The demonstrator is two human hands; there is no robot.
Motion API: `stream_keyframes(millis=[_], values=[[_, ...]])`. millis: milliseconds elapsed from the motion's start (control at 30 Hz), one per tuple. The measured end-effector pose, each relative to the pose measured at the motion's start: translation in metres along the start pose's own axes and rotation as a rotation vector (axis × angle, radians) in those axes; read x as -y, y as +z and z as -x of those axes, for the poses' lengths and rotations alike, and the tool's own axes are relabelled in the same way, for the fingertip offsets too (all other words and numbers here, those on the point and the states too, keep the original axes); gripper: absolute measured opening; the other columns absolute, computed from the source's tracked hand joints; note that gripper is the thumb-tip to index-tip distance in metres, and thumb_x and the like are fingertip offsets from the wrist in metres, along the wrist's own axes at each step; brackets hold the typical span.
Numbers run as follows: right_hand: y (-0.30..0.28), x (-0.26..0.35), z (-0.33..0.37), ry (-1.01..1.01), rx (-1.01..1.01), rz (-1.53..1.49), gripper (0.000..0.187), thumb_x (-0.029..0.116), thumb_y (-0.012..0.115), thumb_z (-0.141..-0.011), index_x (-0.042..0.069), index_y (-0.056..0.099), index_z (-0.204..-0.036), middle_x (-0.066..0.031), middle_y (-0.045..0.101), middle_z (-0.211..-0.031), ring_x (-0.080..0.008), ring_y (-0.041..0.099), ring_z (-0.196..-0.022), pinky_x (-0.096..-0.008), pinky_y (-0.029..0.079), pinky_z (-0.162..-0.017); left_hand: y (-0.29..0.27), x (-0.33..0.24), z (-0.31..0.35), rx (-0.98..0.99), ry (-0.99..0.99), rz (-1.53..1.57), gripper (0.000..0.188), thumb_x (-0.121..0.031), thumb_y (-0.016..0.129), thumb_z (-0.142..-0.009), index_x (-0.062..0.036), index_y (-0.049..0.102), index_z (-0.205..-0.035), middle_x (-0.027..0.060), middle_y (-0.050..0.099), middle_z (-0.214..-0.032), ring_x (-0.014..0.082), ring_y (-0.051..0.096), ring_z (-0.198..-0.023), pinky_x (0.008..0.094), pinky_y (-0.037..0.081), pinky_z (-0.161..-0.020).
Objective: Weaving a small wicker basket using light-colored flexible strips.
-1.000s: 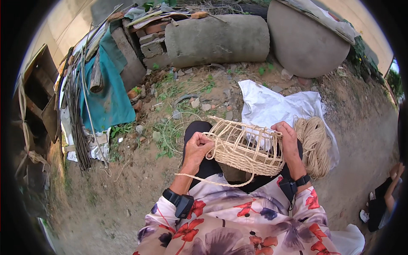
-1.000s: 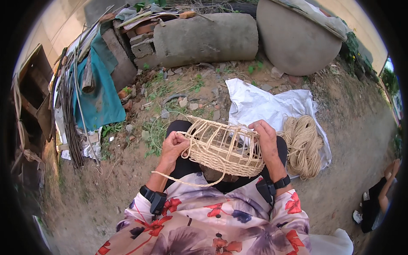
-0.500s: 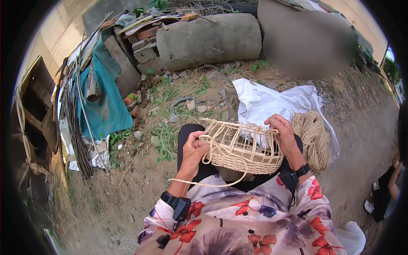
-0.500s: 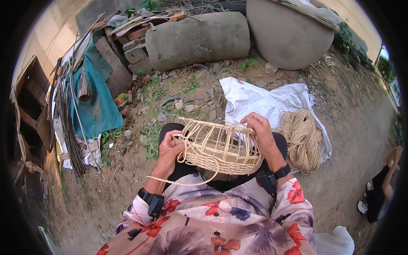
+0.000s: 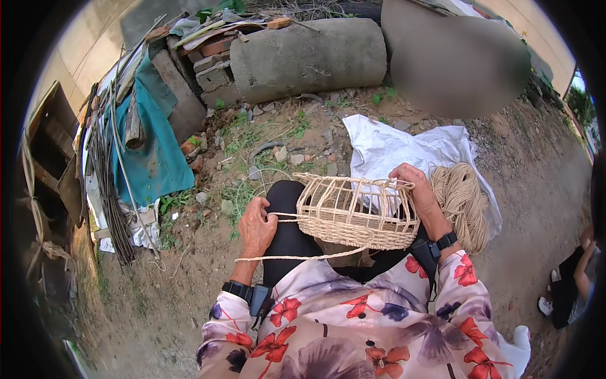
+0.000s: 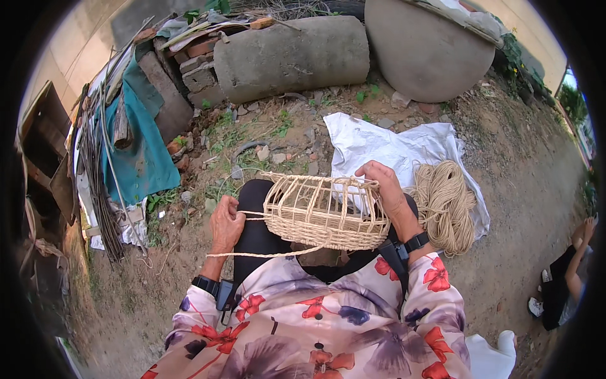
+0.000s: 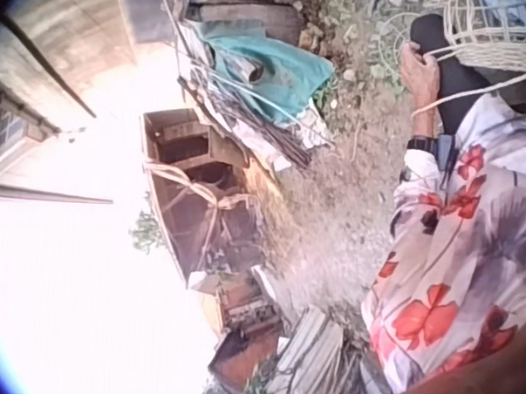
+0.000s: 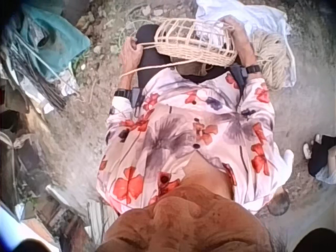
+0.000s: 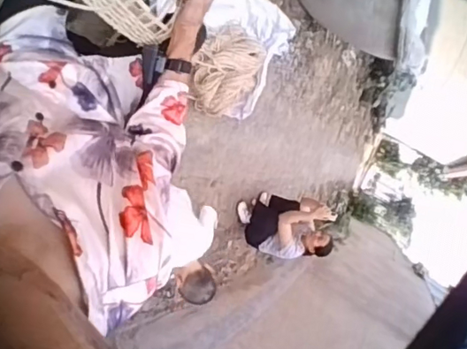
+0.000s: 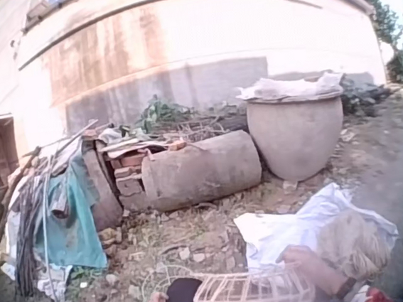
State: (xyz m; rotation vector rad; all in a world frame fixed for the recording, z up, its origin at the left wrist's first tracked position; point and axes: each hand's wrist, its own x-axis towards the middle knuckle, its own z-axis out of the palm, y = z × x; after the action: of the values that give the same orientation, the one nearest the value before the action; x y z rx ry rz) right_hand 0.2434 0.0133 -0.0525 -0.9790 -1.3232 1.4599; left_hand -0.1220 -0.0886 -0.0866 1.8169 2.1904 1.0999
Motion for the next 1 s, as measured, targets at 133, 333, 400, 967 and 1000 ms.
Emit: stream_keyframes(millis=[133,333,400,967,1000], values=[[-0.001,-0.001,0.005,-0.151,-0.328,0.153,0.014,0.016,0.058,-0.09,0.003,0.064,-0.087,0.0017,0.057,-0.074,-0.0056,0.05,-0.066,-0.0217,0.041,-0.061,0.014,0.011,-0.011,-0.052,-0.327,0.582,0.021,-0.001,0.056,-0.076,-0.0054,0.053,-0.096,0.0056,0.06,-0.08,0.0158,0.057,-0.064,0.0299,0.048,-0.061],[0.039,0.079,0.091,-0.633,-0.049,0.652,0.013,0.009,0.068,-0.076,0.004,0.063,-0.086,-0.0058,0.06,-0.081,-0.0179,0.056,-0.075,-0.0306,0.044,-0.07,-0.015,-0.006,-0.01,0.162,-0.436,1.567,0.025,0.005,0.051,-0.084,-0.0062,0.048,-0.106,0.0063,0.058,-0.093,0.0106,0.054,-0.067,0.0253,0.044,-0.056],[0.07,0.085,0.098,-0.857,0.132,0.981,0.019,0.009,0.071,-0.068,0.005,0.063,-0.084,-0.0083,0.061,-0.086,-0.0264,0.057,-0.081,-0.0355,0.045,-0.075,-0.028,-0.014,-0.011,0.354,-0.256,1.198,0.021,-0.002,0.057,-0.085,-0.0044,0.053,-0.106,0.0075,0.059,-0.087,0.012,0.054,-0.065,0.0274,0.045,-0.055],[-0.018,0.025,0.085,-0.317,-0.298,-0.693,0.031,0.029,0.052,-0.095,0.01,0.047,-0.07,-0.0077,0.06,-0.079,-0.0217,0.059,-0.082,-0.0377,0.046,-0.079,-0.015,0.066,0.009,0.159,-0.668,1.363,0.021,-0.029,0.056,-0.095,-0.0105,0.059,-0.084,-0.0062,0.04,-0.056,0.0082,0.053,-0.055,0.0273,0.043,-0.054],[-0.021,0.024,0.087,-0.309,-0.321,-0.689,0.03,0.029,0.052,-0.095,0.01,0.047,-0.072,-0.0058,0.058,-0.078,-0.0213,0.057,-0.08,-0.0372,0.046,-0.076,-0.021,0.061,0.007,0.202,-0.579,1.032,0.021,-0.029,0.058,-0.093,-0.0089,0.062,-0.091,-0.0012,0.05,-0.068,0.0115,0.057,-0.065,0.0291,0.045,-0.059]])
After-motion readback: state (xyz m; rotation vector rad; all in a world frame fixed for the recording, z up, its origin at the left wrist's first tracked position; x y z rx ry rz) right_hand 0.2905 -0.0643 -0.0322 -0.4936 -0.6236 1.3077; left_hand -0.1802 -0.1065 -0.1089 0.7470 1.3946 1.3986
